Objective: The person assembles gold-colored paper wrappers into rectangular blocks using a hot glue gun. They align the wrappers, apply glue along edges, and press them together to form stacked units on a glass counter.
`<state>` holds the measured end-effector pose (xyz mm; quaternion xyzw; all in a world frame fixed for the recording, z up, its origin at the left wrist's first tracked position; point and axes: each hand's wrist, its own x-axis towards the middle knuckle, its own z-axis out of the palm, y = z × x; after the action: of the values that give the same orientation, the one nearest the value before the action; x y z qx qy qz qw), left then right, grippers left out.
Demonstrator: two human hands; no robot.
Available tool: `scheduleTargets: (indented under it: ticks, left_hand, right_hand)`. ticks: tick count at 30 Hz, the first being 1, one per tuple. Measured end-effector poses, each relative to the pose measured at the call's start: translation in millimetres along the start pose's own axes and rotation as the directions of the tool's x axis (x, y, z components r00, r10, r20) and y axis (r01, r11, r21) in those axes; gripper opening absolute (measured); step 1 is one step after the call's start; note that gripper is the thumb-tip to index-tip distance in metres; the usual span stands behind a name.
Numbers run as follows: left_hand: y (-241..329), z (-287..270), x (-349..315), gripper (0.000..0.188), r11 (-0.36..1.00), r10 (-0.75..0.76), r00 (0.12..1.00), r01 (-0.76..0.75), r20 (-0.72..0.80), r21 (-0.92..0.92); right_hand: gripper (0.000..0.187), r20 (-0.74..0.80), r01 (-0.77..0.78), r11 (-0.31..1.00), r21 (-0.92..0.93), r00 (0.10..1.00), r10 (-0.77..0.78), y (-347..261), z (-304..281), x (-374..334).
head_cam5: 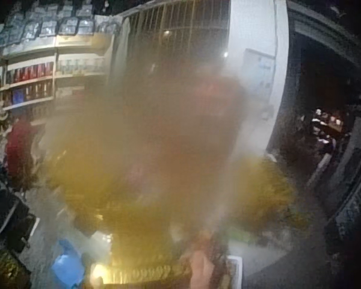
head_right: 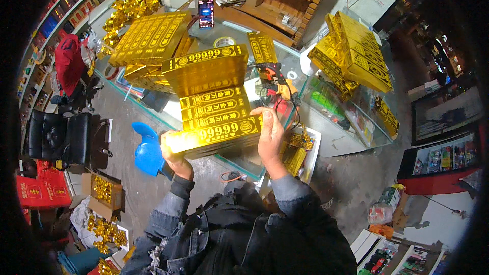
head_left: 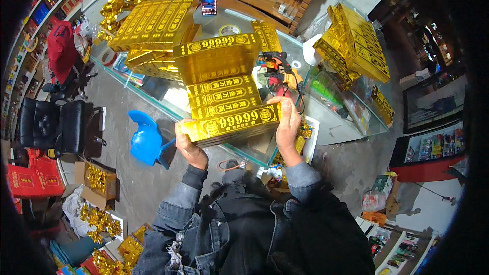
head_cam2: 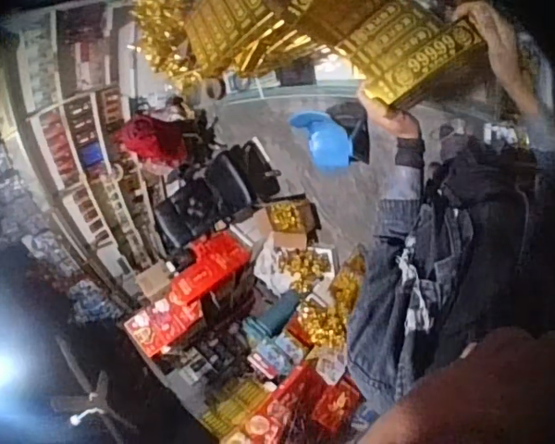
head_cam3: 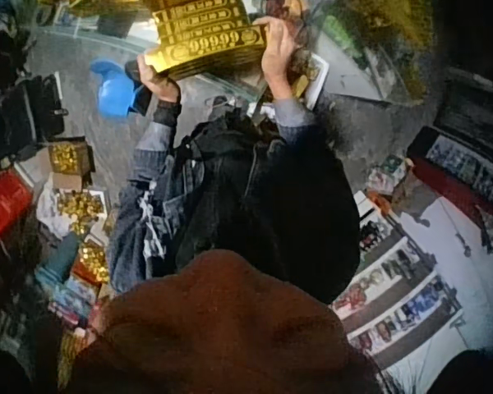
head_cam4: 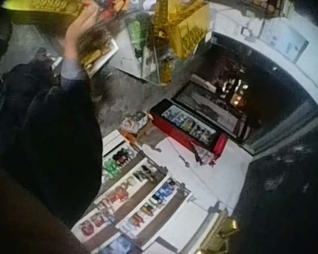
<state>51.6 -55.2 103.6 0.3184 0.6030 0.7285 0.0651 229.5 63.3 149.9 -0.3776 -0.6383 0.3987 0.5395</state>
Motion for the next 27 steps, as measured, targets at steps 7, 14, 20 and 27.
scheduleTargets:
  ticks: [7,14,20,27]
  left_hand:
    - [1,0,1,0.064,0.998,-0.034,0.999,0.035,0.028,-0.056]
    - [-17,-19,9,0.067,0.907,-0.124,0.987,0.154,0.102,-0.393]
    - [-76,-40,-17,0.068,0.735,-0.456,0.861,0.507,0.225,-0.451]
    - [-118,-33,-48,0.063,0.761,-0.595,0.784,0.62,0.174,-0.19]
  right_hand:
    - [0.045,0.012,-0.023,1.0,-0.008,1.0,0.023,-1,0,0]
    - [0.06,0.004,-0.049,0.95,0.309,0.999,0.05,11,-17,2]
    - [0.057,0.002,-0.44,0.656,0.613,0.831,0.556,89,-27,-34]
    - [0.042,0.091,-0.652,0.61,0.45,0.713,0.695,134,-29,-94]
